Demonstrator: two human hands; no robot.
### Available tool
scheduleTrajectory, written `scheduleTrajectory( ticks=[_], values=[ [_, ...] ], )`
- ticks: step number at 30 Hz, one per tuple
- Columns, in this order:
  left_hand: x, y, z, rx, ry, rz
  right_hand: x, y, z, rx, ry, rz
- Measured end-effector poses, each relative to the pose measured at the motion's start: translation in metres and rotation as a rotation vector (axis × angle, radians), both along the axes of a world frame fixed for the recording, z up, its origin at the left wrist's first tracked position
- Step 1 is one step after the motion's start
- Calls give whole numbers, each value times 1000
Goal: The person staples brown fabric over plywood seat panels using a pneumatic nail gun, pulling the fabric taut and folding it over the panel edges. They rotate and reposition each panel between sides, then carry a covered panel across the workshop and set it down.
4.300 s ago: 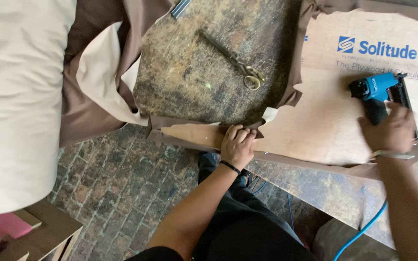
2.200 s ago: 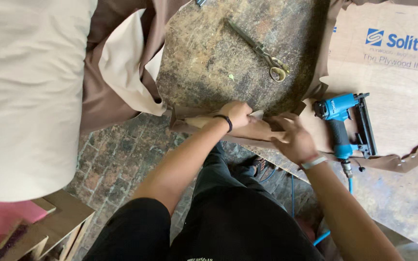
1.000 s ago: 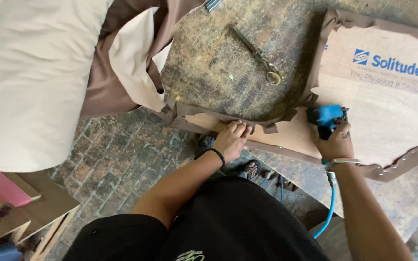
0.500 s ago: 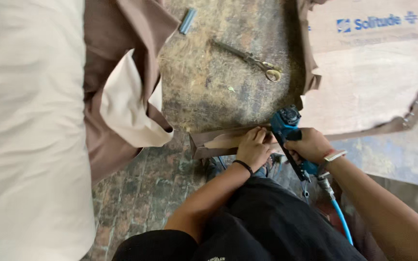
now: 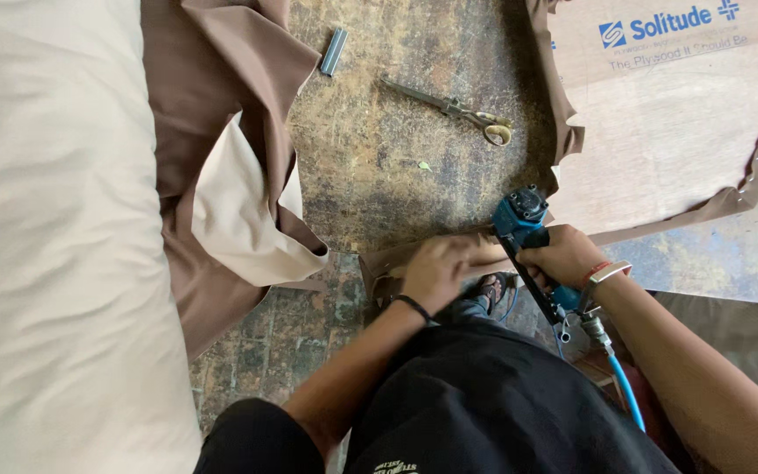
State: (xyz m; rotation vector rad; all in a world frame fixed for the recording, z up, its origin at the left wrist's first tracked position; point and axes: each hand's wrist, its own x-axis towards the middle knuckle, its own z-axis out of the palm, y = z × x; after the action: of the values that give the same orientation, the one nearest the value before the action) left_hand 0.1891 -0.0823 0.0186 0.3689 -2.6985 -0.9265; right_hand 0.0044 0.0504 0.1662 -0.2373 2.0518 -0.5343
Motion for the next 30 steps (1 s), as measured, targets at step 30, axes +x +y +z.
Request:
scheduleTrajectory(
  ticks=[30],
  values=[
    [33,-2,-151,2168,-602,-164,18,40,-105,-683,527,495]
  ],
)
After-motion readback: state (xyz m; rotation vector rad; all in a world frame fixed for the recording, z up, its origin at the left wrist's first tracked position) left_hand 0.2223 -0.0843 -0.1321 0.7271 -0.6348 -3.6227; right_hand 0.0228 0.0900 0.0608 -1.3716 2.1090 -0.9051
